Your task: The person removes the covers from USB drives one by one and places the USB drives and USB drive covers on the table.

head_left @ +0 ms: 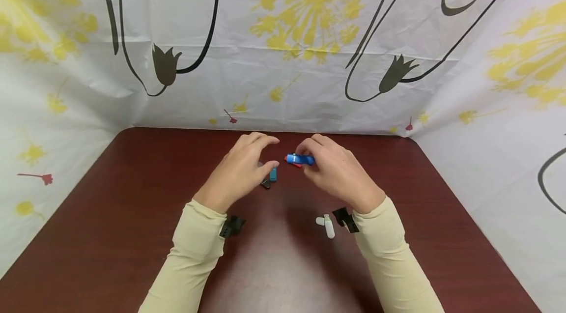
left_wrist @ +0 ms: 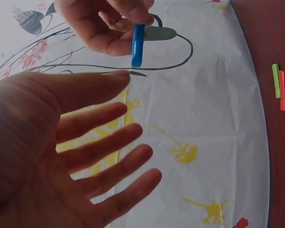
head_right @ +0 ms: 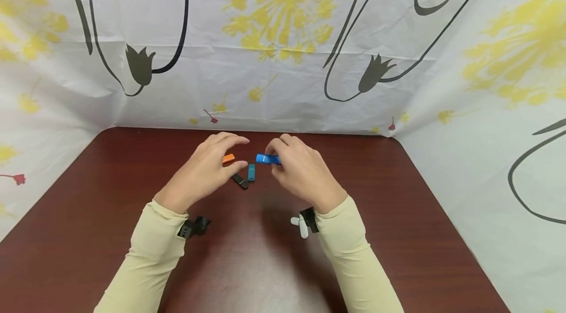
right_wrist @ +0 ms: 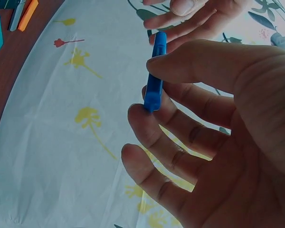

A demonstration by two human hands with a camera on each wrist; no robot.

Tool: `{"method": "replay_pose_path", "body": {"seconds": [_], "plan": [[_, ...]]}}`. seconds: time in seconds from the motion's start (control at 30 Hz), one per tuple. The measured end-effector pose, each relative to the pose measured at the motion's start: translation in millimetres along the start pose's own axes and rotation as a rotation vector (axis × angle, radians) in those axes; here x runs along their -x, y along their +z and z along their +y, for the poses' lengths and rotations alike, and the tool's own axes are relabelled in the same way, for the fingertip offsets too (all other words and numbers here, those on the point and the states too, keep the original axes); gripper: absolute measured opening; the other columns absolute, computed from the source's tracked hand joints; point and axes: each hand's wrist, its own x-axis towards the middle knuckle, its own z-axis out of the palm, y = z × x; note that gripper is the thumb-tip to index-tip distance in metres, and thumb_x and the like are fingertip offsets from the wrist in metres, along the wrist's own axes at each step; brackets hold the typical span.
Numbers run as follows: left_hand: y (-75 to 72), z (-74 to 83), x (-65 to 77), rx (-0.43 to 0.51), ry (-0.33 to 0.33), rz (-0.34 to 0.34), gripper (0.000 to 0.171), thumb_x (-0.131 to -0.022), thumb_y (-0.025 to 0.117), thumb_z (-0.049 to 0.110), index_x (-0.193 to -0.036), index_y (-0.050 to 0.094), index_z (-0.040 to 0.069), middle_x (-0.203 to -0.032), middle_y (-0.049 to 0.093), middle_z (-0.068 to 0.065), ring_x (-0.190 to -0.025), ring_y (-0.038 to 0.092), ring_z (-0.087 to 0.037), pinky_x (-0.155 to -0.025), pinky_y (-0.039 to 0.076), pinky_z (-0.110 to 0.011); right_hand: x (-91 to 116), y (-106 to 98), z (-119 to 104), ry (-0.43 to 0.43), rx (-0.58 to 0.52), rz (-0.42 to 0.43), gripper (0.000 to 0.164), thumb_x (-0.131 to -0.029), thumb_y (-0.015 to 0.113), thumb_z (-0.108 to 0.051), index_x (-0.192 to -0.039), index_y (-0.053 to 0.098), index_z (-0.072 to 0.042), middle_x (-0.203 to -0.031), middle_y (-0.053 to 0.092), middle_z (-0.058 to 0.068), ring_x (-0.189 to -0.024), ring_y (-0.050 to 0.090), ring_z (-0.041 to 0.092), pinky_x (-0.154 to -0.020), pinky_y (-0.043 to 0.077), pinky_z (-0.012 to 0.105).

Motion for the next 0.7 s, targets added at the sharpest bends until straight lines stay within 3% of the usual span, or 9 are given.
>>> {"method": "replay_pose_path", "body": {"seconds": [0.13,0.37,0.7], "plan": [[2.8,-0.2,-1.3,-0.012,0.055,-0.007,0.047,-0.102,0.079,0.026,-0.145,0.067,0.013,-0.147,0.063,-0.004,-0.139,0.053,-0.027,-0.108,0.056,-0.044,-3,1,-2,-0.021,-0.004,-0.011,0.022,-0.092,0.078,-0.005,-0.114,0.075,-0.01,-0.112,0.07,0.003,-0.098,0.067,0.021,-0.085,0.061,0.043],[5.0,6.3,-16.1,0.007,0.189,0.015,0.036,-0.1,0.08,0.021,-0.133,0.073,0.008,-0.134,0.071,-0.005,-0.127,0.063,-0.023,-0.106,0.056,-0.038,-6,-4,1,0.006,-0.049,0.012,0.023,-0.093,0.077,-0.002,-0.114,0.074,-0.009,-0.114,0.07,0.003,-0.098,0.066,0.024,-0.085,0.058,0.043],[7.1,-0.9,-7.2,-0.044,0.188,0.064,0.023,-0.1,0.08,0.017,-0.121,0.078,0.007,-0.115,0.074,-0.004,-0.103,0.064,-0.021,-0.09,0.059,-0.033,-9,7,-5,-0.059,-0.078,0.012,0.023,-0.092,0.077,0.0,-0.113,0.074,-0.006,-0.112,0.071,0.005,-0.097,0.064,0.023,-0.085,0.057,0.04]]}}
